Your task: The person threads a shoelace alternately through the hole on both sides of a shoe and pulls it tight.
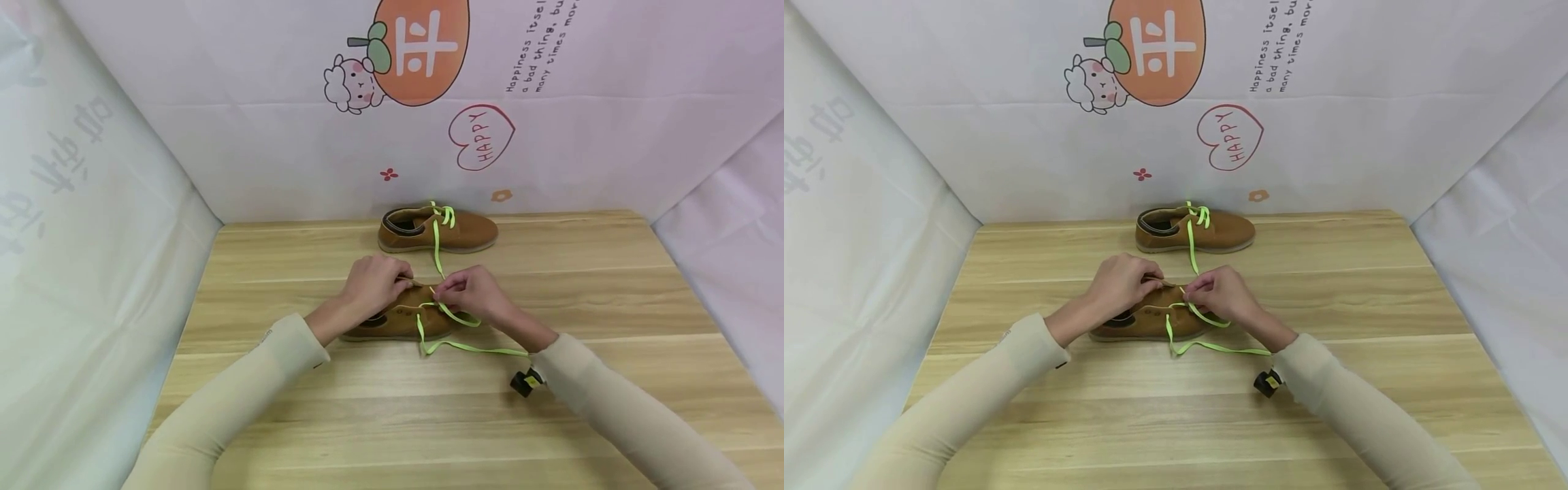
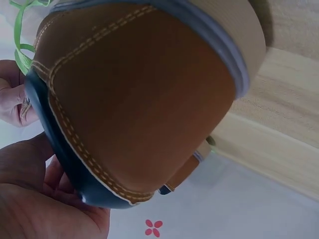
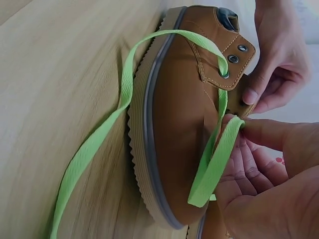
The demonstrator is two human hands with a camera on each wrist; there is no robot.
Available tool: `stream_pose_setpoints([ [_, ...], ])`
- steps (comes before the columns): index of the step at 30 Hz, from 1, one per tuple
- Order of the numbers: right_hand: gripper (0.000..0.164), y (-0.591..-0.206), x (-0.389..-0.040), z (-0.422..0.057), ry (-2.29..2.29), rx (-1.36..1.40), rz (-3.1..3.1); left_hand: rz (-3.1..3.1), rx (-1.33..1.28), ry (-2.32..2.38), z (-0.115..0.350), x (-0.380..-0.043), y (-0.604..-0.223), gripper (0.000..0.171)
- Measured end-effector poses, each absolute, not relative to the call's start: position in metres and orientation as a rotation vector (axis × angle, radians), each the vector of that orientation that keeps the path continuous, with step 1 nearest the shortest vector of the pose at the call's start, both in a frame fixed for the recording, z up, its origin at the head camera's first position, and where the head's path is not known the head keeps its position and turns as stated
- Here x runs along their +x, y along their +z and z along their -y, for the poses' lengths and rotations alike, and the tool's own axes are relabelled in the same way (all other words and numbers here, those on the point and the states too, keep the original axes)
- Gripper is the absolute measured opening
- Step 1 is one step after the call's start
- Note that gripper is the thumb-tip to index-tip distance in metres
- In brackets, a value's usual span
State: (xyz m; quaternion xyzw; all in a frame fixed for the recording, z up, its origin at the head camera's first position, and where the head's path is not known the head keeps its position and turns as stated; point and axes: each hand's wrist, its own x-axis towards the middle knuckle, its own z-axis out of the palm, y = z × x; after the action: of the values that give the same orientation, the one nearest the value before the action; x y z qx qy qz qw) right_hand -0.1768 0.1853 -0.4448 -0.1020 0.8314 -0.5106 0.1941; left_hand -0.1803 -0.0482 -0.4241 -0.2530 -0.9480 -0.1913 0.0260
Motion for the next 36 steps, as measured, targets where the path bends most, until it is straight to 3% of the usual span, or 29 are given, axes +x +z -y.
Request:
stream_pose_setpoints([
  [36,0.009,-0.450,-0.187,-0.153,-1.480,-0.122,-2.379,3.155,-0.517,-0.854,0.050,-0.206,-0.420,0.010],
])
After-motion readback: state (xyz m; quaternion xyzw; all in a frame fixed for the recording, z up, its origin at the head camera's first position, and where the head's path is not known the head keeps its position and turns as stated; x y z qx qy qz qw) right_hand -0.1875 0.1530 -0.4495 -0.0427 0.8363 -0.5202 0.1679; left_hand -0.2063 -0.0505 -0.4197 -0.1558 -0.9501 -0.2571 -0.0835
